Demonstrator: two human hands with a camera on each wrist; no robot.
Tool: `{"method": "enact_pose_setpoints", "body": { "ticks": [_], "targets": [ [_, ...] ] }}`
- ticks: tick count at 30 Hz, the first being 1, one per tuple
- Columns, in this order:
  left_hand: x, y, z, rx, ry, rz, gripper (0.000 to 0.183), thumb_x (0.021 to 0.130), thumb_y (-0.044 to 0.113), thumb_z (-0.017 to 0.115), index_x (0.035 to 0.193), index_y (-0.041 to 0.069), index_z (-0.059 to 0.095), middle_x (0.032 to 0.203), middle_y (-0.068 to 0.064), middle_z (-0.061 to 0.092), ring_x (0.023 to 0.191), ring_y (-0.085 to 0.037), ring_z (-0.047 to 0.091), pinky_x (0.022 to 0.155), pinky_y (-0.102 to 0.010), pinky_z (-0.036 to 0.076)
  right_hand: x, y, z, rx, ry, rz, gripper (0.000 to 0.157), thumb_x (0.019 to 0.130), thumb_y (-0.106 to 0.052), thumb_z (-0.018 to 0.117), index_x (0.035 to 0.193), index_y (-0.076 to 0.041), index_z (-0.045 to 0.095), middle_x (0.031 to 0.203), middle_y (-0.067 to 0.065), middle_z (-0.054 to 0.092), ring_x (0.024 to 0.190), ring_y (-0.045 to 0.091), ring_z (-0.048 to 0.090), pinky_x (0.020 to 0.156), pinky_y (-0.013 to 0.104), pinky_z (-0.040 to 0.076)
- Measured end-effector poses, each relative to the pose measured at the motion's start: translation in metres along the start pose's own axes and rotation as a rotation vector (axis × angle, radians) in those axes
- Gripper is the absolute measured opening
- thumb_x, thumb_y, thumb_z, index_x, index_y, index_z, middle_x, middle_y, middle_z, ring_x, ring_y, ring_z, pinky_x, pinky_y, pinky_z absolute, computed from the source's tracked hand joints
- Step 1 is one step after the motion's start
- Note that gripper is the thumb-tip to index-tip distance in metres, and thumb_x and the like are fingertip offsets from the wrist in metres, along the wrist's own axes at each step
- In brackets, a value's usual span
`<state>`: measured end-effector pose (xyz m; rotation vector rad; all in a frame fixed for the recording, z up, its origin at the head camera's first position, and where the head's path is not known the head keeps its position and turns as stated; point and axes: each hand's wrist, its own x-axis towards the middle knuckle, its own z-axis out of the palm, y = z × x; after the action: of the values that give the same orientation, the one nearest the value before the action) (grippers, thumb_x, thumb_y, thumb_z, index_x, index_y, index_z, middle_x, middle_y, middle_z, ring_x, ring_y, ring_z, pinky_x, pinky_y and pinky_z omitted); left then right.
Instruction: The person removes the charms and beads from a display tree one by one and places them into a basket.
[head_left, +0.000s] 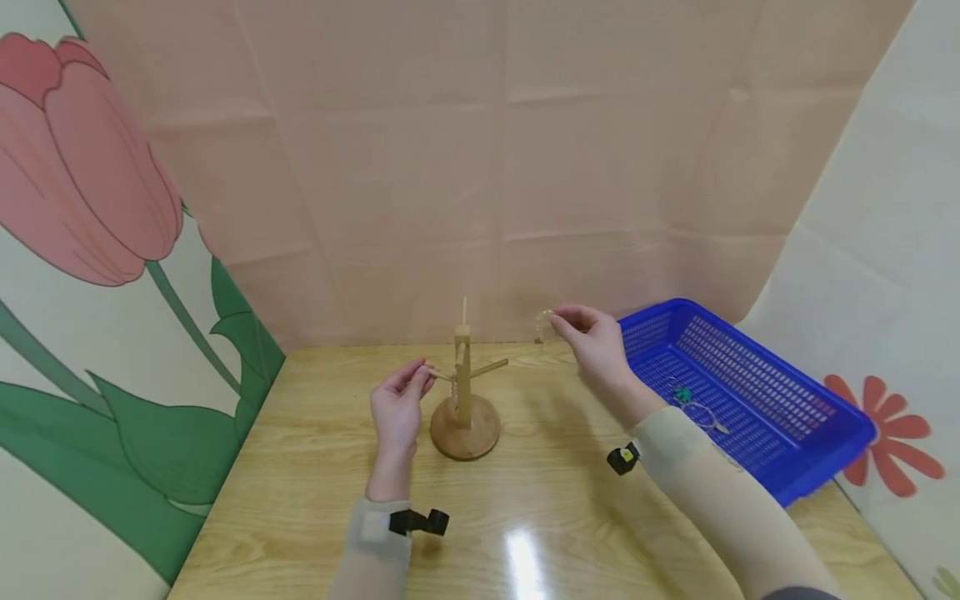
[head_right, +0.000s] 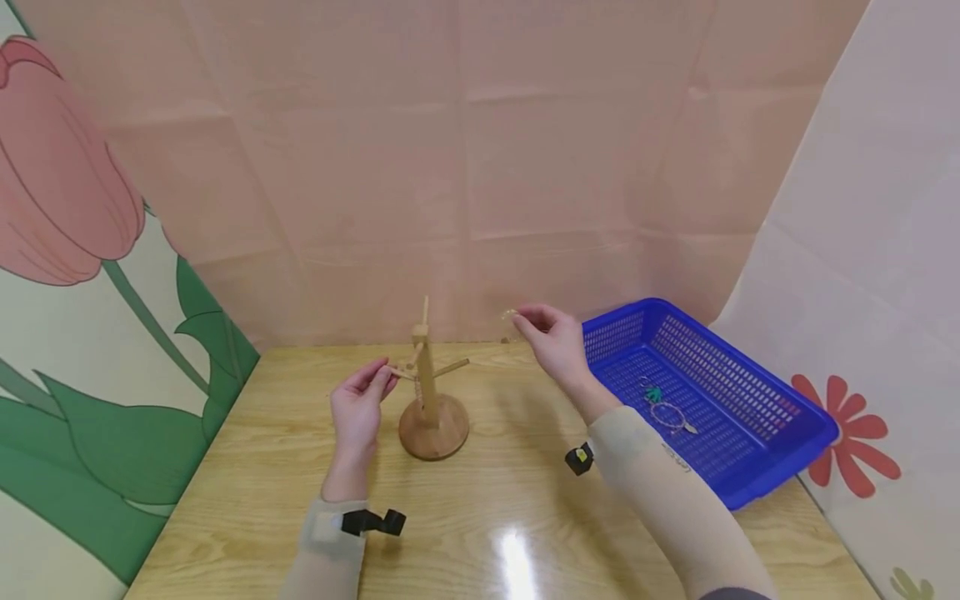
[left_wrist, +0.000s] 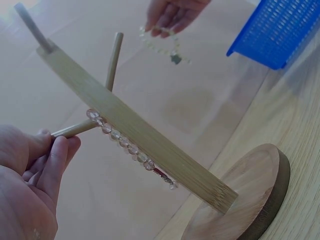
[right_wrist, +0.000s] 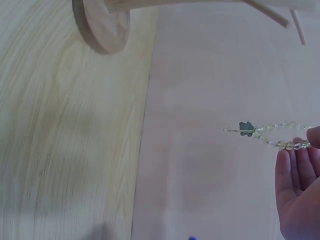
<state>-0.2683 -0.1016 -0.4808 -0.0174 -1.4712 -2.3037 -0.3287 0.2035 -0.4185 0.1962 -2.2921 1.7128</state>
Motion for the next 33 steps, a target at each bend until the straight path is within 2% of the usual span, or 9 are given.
{"method": "enact_pose_setpoints", "body": {
  "ticks": [4, 7, 12, 21, 28, 33],
  "targets": [
    [0.0, -0.001, 0.0, 0.006, 0.002, 0.006, 0.021, 0.09, 0.002, 0.072, 0.107, -0.009, 0.07, 0.108, -0.04, 0.063, 0.091, -0.025, 0.073, 0.084, -0.034, 0.06, -0.002, 0.0, -0.016, -0.093, 0.023, -0.049, 0.034, 0.093, -0.039, 0.072, 0.113, -0.012, 0.072, 0.103, 0.005, 0.072, 0.093, 0.015, 0.065, 0.077, 0.023, 0.056],
    [0.001, 0.0, 0.0, 0.009, 0.005, 0.01, 0.02, 0.09, 0.002, 0.072, 0.107, -0.009, 0.071, 0.109, -0.04, 0.062, 0.094, -0.031, 0.073, 0.084, -0.034, 0.06, -0.003, 0.0, -0.029, -0.159, 0.035, -0.076, 0.034, 0.094, -0.038, 0.07, 0.114, -0.011, 0.072, 0.104, 0.005, 0.073, 0.091, 0.014, 0.066, 0.071, 0.017, 0.055],
    [0.002, -0.001, 0.0, 0.016, 0.001, 0.012, 0.022, 0.09, 0.003, 0.073, 0.108, -0.009, 0.07, 0.11, -0.041, 0.062, 0.101, -0.042, 0.068, 0.085, -0.034, 0.06, -0.004, 0.004, -0.049, -0.199, 0.049, -0.07, 0.034, 0.094, -0.041, 0.07, 0.114, -0.013, 0.072, 0.106, 0.005, 0.073, 0.091, 0.01, 0.065, 0.069, 0.014, 0.054],
    [0.0, -0.005, -0.003, 0.032, 0.003, -0.001, 0.022, 0.09, 0.004, 0.073, 0.109, -0.007, 0.071, 0.106, -0.032, 0.067, 0.099, -0.039, 0.069, 0.086, -0.035, 0.06, -0.007, 0.012, -0.083, -0.251, 0.095, -0.071, 0.034, 0.094, -0.043, 0.069, 0.115, -0.016, 0.072, 0.104, 0.004, 0.073, 0.09, 0.007, 0.066, 0.068, 0.013, 0.053],
    [0.001, -0.006, -0.002, 0.008, -0.008, 0.016, 0.025, 0.09, 0.004, 0.073, 0.111, -0.01, 0.069, 0.107, -0.035, 0.066, 0.105, -0.05, 0.063, 0.087, -0.035, 0.059, -0.007, 0.013, -0.105, -0.258, 0.115, -0.058, 0.038, 0.094, -0.043, 0.068, 0.119, -0.015, 0.071, 0.108, 0.007, 0.071, 0.091, 0.008, 0.065, 0.069, 0.011, 0.052],
    [0.002, -0.006, -0.003, 0.009, -0.006, 0.023, 0.027, 0.09, 0.004, 0.073, 0.111, -0.012, 0.068, 0.105, -0.033, 0.067, 0.105, -0.053, 0.062, 0.086, -0.035, 0.06, -0.006, 0.013, -0.121, -0.261, 0.128, -0.027, 0.041, 0.094, -0.043, 0.067, 0.123, -0.013, 0.07, 0.11, 0.006, 0.071, 0.091, 0.007, 0.064, 0.072, 0.009, 0.052]
  ]
}}
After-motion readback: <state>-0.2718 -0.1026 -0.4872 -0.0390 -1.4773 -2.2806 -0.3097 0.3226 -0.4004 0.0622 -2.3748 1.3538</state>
